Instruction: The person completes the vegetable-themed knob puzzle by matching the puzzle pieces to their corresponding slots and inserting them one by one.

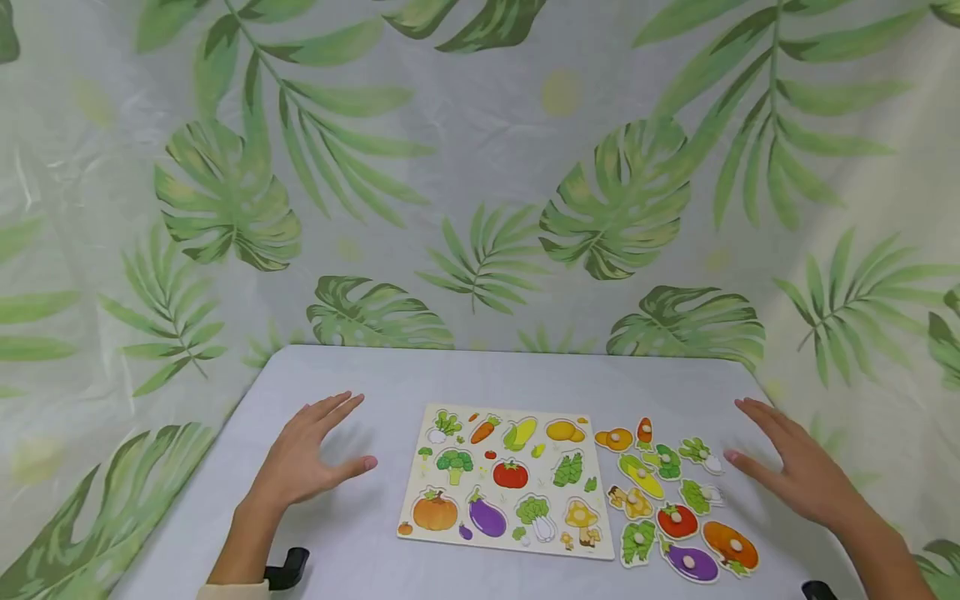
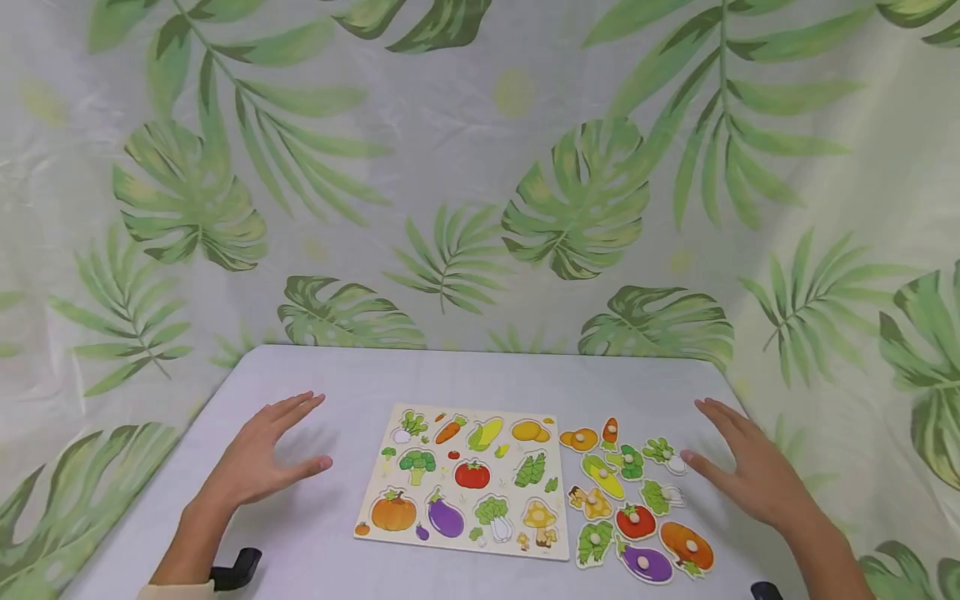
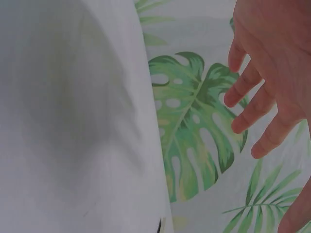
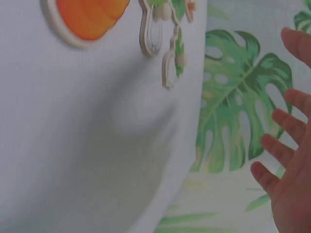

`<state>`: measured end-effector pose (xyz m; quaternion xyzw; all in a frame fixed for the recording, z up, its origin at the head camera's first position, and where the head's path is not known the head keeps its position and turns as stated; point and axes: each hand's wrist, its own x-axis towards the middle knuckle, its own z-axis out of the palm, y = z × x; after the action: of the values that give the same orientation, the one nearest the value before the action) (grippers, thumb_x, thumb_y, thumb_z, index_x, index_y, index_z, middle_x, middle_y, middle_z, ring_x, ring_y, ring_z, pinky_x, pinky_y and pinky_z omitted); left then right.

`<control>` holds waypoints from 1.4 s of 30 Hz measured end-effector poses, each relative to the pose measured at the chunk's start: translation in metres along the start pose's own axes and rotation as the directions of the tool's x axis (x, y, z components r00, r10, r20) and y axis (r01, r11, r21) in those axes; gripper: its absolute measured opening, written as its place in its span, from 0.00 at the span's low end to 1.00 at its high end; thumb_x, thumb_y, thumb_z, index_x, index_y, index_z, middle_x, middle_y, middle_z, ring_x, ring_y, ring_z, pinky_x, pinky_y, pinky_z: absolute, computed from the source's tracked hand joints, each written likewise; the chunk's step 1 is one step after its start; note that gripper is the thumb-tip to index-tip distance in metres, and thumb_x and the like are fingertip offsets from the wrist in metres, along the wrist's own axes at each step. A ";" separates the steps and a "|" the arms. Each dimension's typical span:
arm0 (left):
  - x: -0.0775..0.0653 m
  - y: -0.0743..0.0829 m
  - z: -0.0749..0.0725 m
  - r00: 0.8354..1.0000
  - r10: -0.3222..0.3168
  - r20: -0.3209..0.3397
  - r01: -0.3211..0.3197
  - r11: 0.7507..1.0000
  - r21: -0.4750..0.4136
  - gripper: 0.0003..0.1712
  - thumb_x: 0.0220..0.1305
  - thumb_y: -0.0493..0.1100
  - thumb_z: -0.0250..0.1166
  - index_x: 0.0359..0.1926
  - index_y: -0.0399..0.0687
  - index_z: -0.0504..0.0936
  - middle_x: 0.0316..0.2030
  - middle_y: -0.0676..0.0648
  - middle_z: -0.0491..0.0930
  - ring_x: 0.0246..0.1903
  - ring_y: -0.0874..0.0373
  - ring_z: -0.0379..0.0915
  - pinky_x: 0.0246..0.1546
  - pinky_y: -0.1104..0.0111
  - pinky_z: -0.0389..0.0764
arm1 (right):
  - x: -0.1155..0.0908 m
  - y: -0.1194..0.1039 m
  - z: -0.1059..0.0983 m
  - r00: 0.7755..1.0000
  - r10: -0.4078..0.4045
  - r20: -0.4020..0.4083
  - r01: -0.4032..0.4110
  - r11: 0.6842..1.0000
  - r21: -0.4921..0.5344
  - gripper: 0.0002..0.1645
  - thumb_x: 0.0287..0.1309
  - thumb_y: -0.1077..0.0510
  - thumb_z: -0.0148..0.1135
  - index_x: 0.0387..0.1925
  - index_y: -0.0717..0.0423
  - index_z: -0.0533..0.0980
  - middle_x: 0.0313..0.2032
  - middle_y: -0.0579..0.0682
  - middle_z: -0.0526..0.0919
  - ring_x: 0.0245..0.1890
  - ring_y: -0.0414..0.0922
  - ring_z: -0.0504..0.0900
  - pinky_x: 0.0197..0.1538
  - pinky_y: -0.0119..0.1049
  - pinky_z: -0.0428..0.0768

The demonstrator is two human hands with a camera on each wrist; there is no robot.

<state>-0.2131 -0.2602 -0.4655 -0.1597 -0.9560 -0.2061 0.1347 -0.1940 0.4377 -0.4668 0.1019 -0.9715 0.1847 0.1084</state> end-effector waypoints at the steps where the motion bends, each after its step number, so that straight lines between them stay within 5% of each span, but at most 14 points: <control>1: 0.000 0.001 0.003 1.000 -0.001 0.004 0.001 1.000 -0.009 0.53 0.53 0.76 0.70 0.78 0.70 0.64 0.75 0.48 0.68 0.75 0.43 0.61 0.77 0.40 0.54 | 0.003 0.000 0.003 1.000 -0.005 0.002 0.005 1.000 0.011 0.51 0.65 0.39 0.66 0.81 0.46 0.54 0.77 0.66 0.59 0.71 0.73 0.58 0.56 0.83 0.61; 10: 0.000 0.013 0.024 0.999 -0.001 0.041 0.003 0.999 -0.044 0.53 0.50 0.77 0.72 0.75 0.70 0.69 0.72 0.51 0.72 0.72 0.43 0.66 0.68 0.35 0.68 | 0.019 -0.008 0.021 0.998 -0.049 0.048 0.048 0.999 0.021 0.45 0.67 0.41 0.65 0.77 0.54 0.62 0.72 0.68 0.65 0.68 0.73 0.63 0.57 0.81 0.65; 20: 0.006 0.023 0.047 0.991 0.031 0.132 -0.022 0.997 -0.073 0.52 0.47 0.74 0.74 0.73 0.68 0.72 0.71 0.51 0.73 0.71 0.45 0.68 0.68 0.37 0.70 | 0.023 0.001 0.040 0.994 -0.032 0.109 0.028 0.999 0.043 0.34 0.69 0.44 0.64 0.67 0.60 0.73 0.66 0.70 0.71 0.64 0.73 0.68 0.59 0.79 0.68; 32: 0.012 0.026 0.063 0.951 0.119 0.284 -0.083 0.988 -0.134 0.52 0.49 0.75 0.72 0.73 0.63 0.74 0.75 0.50 0.69 0.74 0.42 0.63 0.71 0.36 0.66 | 0.021 0.005 0.052 0.988 -0.076 0.131 0.069 0.996 0.056 0.19 0.67 0.55 0.67 0.56 0.58 0.82 0.56 0.62 0.82 0.58 0.68 0.78 0.58 0.71 0.76; 36: 0.011 0.026 0.067 0.933 0.126 0.337 -0.075 0.984 -0.162 0.46 0.53 0.70 0.72 0.72 0.61 0.75 0.75 0.50 0.69 0.75 0.41 0.61 0.72 0.35 0.64 | 0.022 0.006 0.056 0.989 -0.078 0.124 0.071 0.996 0.059 0.14 0.66 0.60 0.67 0.52 0.55 0.84 0.53 0.57 0.84 0.55 0.63 0.81 0.53 0.63 0.83; 42: 0.008 0.027 0.067 0.917 0.114 0.382 -0.038 0.979 -0.200 0.43 0.56 0.64 0.73 0.71 0.60 0.75 0.75 0.51 0.68 0.77 0.40 0.57 0.73 0.35 0.62 | 0.023 0.009 0.059 0.993 -0.047 0.105 0.042 0.998 0.045 0.13 0.63 0.61 0.70 0.49 0.54 0.86 0.47 0.52 0.85 0.41 0.45 0.81 0.40 0.36 0.85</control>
<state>-0.2240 -0.2056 -0.5127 -0.2470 -0.9327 -0.2543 -0.0668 -0.2286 0.4197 -0.5175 0.1356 -0.9692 0.1973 0.0584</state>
